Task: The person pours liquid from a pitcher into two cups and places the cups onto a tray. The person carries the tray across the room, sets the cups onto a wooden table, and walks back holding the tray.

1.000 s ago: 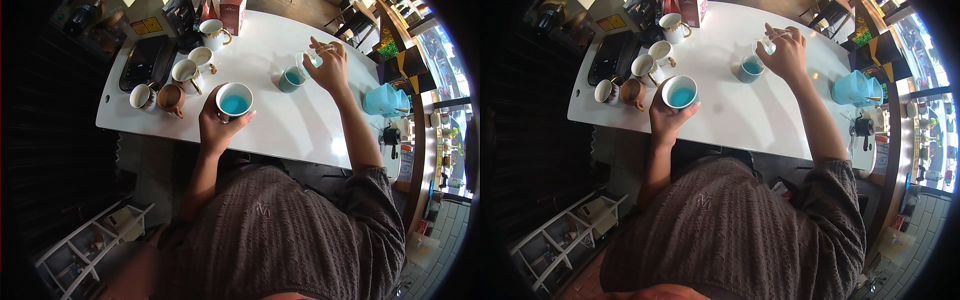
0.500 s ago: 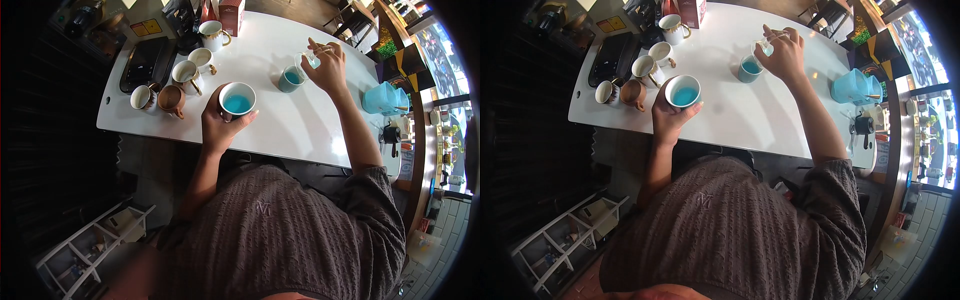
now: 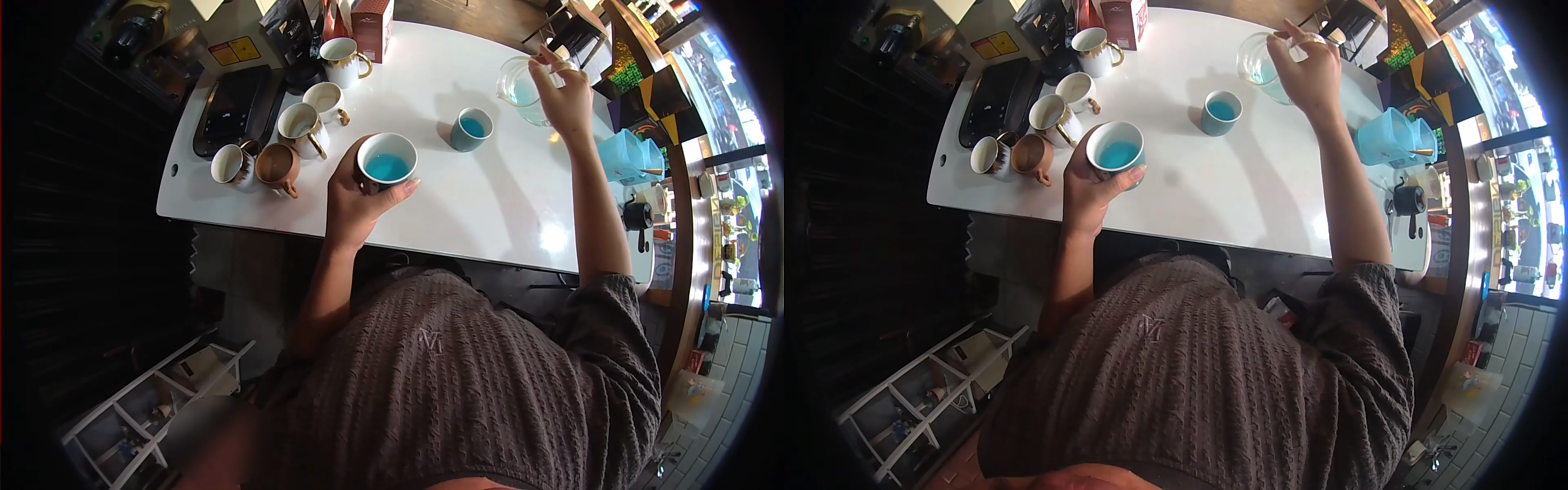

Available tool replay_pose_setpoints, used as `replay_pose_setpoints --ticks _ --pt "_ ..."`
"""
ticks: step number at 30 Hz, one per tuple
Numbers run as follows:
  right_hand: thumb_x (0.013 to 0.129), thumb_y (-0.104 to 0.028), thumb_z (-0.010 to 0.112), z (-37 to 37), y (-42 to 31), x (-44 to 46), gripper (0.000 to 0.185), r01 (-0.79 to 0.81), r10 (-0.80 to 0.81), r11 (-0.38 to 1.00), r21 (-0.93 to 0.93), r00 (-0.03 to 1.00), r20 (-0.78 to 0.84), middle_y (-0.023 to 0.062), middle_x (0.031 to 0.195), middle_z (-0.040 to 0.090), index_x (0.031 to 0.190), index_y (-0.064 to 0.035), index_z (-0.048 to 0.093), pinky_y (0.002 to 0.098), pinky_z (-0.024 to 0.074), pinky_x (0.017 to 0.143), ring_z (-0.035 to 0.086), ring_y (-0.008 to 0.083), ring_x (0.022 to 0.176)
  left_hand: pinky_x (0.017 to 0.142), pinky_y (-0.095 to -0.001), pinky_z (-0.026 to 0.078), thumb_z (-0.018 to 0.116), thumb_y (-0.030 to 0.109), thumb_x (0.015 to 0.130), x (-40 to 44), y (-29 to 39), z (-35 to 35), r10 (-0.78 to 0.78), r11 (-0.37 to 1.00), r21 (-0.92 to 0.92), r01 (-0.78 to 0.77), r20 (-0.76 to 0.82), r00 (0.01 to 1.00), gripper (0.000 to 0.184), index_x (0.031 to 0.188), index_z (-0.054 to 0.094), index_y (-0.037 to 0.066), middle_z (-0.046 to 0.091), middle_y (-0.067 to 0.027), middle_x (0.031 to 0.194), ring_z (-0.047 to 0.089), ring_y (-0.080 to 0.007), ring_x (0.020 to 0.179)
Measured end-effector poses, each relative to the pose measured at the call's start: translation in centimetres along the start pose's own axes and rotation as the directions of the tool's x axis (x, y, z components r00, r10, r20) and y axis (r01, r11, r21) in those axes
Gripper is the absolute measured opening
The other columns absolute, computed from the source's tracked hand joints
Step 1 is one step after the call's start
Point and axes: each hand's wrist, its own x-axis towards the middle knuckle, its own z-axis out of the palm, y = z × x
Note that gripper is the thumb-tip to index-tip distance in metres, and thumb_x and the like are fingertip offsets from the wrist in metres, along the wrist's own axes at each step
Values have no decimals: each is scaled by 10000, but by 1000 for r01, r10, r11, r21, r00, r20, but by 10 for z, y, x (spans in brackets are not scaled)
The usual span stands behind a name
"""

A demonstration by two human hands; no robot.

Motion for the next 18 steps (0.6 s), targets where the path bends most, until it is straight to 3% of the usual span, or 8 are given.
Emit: replay_pose_setpoints --ticks 2,4,6,10,12,15,18 --pt "850 -366 684 -12 -18 5 437 3 -3 1000 20 1000 -3 88 1035 739 1148 -49 721 374 404 1039 672 262 1011 825 -237 523 827 23 739 2 -1 2 -20 1000 -11 21 38 999 535 1204 567 -23 648 -35 1040 620 -93 942" --pt "890 -337 647 -25 -38 6 456 120 -121 992 41 992 27 71 1099 727 1243 -50 677 356 469 959 668 203 993 854 -254 524 825 22 741 2 -2 5 -45 999 -21 47 80 996 551 1221 558 -28 647 -41 1059 625 -105 973" --pt "900 -323 636 -38 -66 6 450 89 -96 991 102 993 69 72 1119 719 1254 -47 669 356 451 982 642 210 1020 880 -266 522 820 18 748 3 0 12 -79 995 -50 86 129 988 580 1254 542 -34 644 -54 1094 621 -118 1001" --pt "924 -311 611 -50 -102 6 442 238 -252 963 124 962 109 85 1197 697 1278 -50 653 346 399 1050 603 210 1128 906 -279 518 822 13 741 10 11 22 -59 996 -51 72 216 975 598 1264 538 -39 640 -66 1119 616 -132 1027" --pt "762 -243 701 -57 -133 5 525 227 -266 906 358 962 62 124 966 737 1191 57 668 360 457 897 646 217 822 923 -284 510 828 14 734 14 16 28 -42 995 -76 63 253 967 611 1269 537 -35 638 -72 1130 611 -134 1041" --pt "768 -256 705 -64 -142 15 554 503 -533 826 254 844 63 127 1022 733 1229 47 650 378 436 936 661 223 898 922 -279 506 833 26 732 15 21 34 -41 996 -65 58 241 970 622 1278 537 -24 641 -69 1118 611 -127 1033" --pt "760 -271 714 -70 -151 14 580 593 -637 741 315 769 51 111 980 745 1242 44 644 413 408 979 675 240 908 913 -272 504 844 38 724 16 28 34 -46 998 -29 57 287 957 647 1289 533 -23 643 -65 1106 611 -124 1027"
